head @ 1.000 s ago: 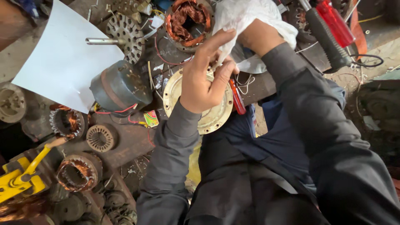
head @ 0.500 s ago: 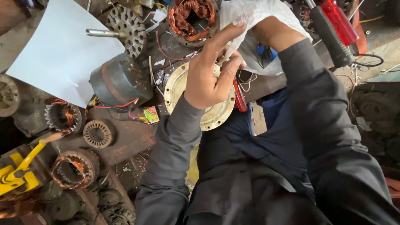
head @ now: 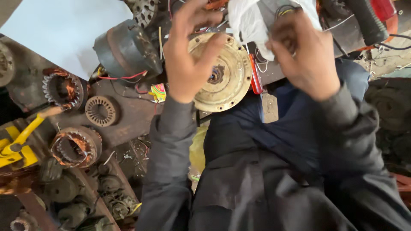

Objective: The person works on a circular motor end cap resting on their lap, using a red screwdriver to tighten screws around the perimeter. They briefly retrieve a small metal piece from a plastic bag and insert it into the center of the cap before resuming screw tightening.

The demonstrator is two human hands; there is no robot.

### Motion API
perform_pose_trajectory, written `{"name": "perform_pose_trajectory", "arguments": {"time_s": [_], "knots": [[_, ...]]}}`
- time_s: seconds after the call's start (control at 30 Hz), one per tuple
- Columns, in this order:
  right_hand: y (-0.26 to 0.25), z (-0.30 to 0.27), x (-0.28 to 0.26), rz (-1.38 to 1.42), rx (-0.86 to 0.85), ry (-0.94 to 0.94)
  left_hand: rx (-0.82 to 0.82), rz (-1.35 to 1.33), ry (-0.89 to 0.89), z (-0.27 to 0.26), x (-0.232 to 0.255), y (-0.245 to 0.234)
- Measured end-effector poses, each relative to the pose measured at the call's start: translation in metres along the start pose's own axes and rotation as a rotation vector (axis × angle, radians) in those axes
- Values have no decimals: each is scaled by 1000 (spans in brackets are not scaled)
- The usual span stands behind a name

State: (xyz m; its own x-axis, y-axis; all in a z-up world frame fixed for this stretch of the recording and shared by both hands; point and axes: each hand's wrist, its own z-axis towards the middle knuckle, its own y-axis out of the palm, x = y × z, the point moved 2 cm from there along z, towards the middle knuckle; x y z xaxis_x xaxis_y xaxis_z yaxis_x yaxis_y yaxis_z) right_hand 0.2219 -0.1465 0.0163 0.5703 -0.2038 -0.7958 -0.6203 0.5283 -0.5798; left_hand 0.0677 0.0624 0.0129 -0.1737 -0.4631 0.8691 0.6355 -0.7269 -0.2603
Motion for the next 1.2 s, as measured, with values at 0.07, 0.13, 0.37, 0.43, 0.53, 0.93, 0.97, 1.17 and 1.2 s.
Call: {"name": "perform_pose_trajectory", "arguments": {"time_s": [0.07, 0.13, 0.37, 0.43, 0.53, 0.93, 0.97, 1.17, 1.2], "knots": [[2, -22, -6, 430, -43, 209, -75, -175, -157, -21, -11, -10], [6, -34, -1, 889, 10, 320, -98, -293, -237, -42, -20, -12], [9, -27, 33, 962, 41, 421, -51, -171, -47, -47, -10, 10], [6, -7, 35, 389, 50, 129, -33, 42, -72, -32, -6, 16], [10, 29, 50, -275, 222, -187, -42, 95, -82, -8, -2, 17], [89, 94, 181, -1026, -25, -411, -109, -368, -276, 10, 3, 31], [95, 102, 183, -1040, -50, -415, -110, -344, -251, 10, 1, 31], [116, 111, 200, -649, -143, -64, -245, -361, -98, 21, 11, 50], [115, 108, 203, -634, -152, -61, -283, -375, -65, 24, 19, 61]]}}
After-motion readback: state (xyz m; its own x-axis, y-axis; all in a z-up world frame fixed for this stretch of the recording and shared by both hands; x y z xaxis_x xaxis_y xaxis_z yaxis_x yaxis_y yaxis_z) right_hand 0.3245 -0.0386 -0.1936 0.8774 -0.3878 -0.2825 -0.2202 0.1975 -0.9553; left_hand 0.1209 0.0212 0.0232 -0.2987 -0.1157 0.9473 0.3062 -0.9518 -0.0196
